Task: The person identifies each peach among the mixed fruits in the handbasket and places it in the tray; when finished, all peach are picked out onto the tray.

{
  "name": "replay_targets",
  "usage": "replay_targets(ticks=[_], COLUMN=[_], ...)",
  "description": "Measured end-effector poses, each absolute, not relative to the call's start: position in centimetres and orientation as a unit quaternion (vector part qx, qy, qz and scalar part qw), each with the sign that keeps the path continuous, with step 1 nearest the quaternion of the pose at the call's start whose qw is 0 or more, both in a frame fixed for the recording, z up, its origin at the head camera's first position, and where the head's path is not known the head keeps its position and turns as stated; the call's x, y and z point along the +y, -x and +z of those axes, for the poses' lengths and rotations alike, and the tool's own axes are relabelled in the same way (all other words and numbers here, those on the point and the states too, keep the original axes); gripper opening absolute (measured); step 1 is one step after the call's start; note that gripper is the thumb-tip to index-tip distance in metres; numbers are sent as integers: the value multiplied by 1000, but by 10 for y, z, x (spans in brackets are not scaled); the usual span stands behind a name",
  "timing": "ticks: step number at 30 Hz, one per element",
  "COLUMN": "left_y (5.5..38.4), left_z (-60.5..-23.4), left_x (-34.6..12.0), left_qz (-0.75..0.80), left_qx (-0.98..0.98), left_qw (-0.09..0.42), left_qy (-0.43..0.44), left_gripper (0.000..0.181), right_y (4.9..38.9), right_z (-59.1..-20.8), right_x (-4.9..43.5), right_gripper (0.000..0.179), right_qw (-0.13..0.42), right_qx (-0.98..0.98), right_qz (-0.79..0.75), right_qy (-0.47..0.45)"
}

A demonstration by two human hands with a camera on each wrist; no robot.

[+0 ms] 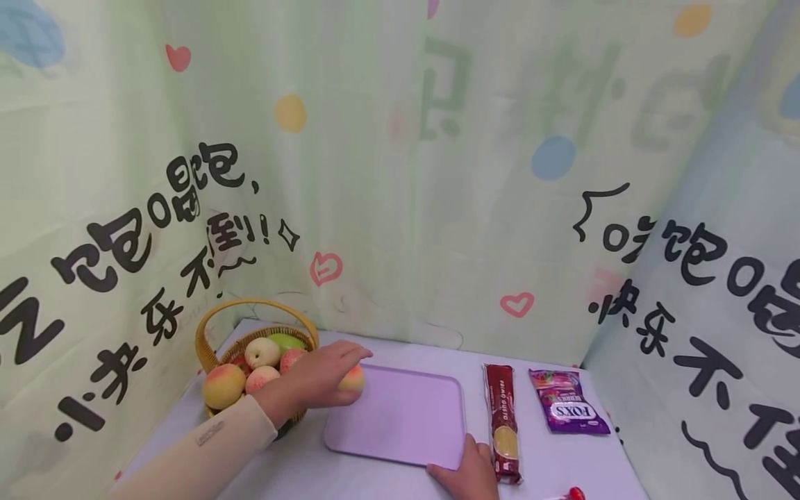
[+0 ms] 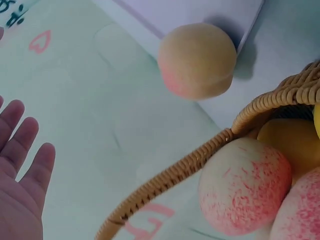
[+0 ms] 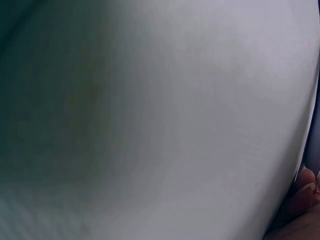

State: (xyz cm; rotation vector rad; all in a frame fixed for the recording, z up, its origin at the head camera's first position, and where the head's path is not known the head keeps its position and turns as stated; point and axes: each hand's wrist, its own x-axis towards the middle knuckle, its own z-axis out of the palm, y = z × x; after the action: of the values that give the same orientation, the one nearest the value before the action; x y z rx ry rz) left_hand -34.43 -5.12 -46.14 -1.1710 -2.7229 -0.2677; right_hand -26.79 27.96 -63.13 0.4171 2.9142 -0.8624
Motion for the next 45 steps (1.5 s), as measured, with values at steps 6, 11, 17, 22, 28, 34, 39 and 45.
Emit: replay_targets(ticks=[6, 11, 17, 22, 28, 34, 39, 45], left_y=[336, 332, 330, 330, 325, 321, 319, 313], left_z=[-458, -460, -465, -473, -474, -478, -484, -483], left_x=[-67, -85, -107, -122, -138, -152, -164, -175], left_qz=[-135, -144, -184, -204, -233, -239, -238, -242], left_qx=[-920, -927, -920, -917, -918, -916, -918, -921], left_qw=[94, 129, 163, 182, 186, 204, 202, 201], left_qy=[356, 321, 304, 290, 263, 250, 242, 230], left_gripper=[67, 68, 65, 67, 67, 62, 64, 67], right_y=[265, 267, 268, 266, 267, 266, 266, 265], right_z=[-633, -633, -631, -630, -630, -631, -631, -629], right_x=[280, 281, 282, 281, 282, 282, 282, 281], right_gripper=[135, 138, 140, 140, 139, 137, 137, 138], right_qw=[37, 38, 47, 50, 47, 39, 34, 42], right_qx=[949, 948, 947, 946, 945, 947, 947, 945], right_qz=[-282, -288, -287, -287, -291, -289, -290, -295], right_qy=[-133, -132, -137, -139, -139, -136, -132, -138])
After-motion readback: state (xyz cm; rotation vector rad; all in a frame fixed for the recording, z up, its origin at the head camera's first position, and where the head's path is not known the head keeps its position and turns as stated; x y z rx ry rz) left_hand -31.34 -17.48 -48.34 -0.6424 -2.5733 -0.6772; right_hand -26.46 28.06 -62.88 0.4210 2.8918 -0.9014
